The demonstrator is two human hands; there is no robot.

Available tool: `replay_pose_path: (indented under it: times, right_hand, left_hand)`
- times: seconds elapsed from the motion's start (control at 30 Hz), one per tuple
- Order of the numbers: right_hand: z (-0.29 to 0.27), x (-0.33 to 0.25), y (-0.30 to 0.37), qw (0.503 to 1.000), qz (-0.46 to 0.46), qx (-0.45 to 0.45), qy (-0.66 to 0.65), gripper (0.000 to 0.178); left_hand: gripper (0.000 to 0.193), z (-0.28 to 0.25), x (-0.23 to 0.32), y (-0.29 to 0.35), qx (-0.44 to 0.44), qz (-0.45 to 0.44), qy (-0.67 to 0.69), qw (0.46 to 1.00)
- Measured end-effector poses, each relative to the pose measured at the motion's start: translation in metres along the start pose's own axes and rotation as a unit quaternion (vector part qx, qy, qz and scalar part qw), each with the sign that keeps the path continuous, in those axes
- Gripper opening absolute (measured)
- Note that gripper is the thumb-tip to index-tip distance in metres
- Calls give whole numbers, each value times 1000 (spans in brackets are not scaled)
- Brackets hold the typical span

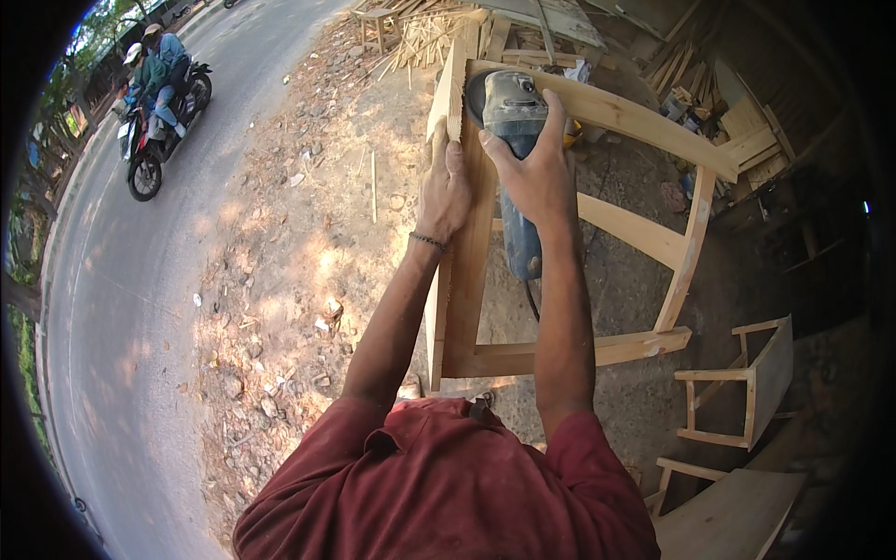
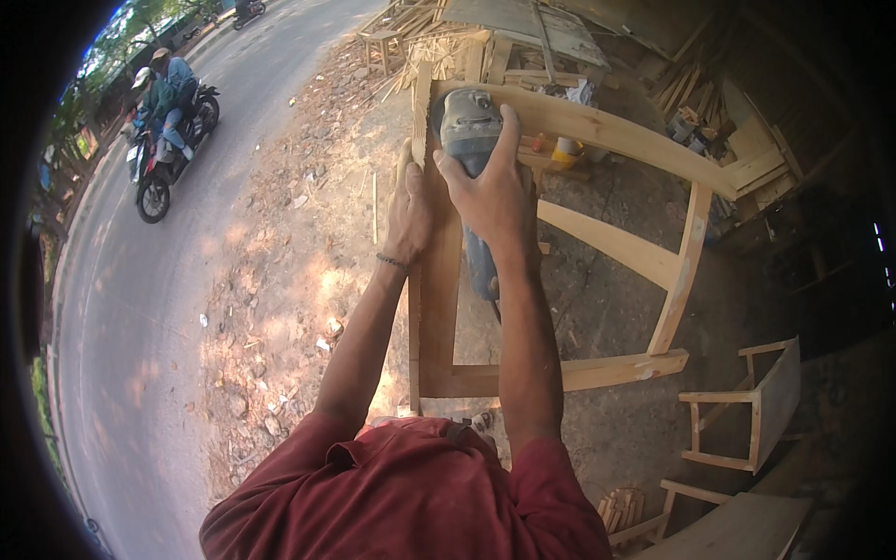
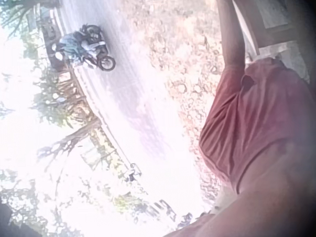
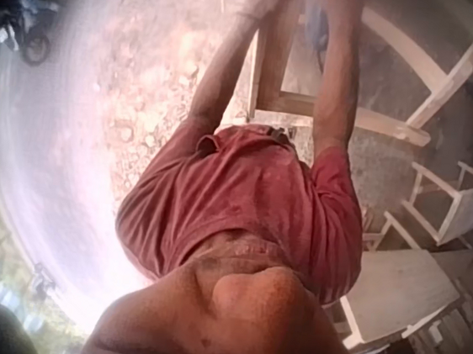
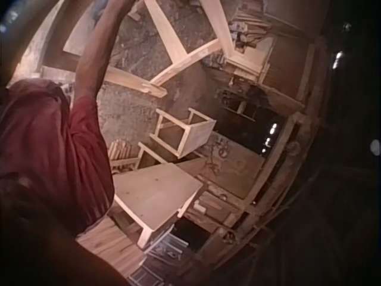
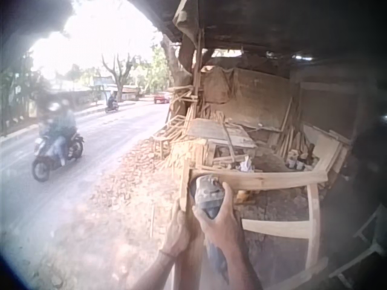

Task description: The person sands the surfaces and edges of a wooden table frame using a power sander.

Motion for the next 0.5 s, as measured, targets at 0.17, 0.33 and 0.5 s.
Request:
replay_pose_path:
  times: [0.17, 0.33, 0.5]
  right_hand:
    - [-1, 6, 3, 1000, 15, -15, 3, 93]
    - [-2, 6, 24, 999, 12, -35, 21, 92]
    - [-9, 21, 22, 997, -58, 20, 51, 91]
  left_hand:
    - [72, 4, 3, -6, 14, 46, -102, 994]
    - [75, 1, -6, -11, -2, 47, -73, 996]
    - [67, -2, -3, -3, -29, 21, -29, 999]
Point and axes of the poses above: each hand's wrist, its own y-axis away from the middle knuckle, its own z-axis out of the palm, x = y × z, the point moved 6 cm from there along -y, towards the middle knuckle, and after that the axes turned 14 degrees about -y, right-handed, at the moved point
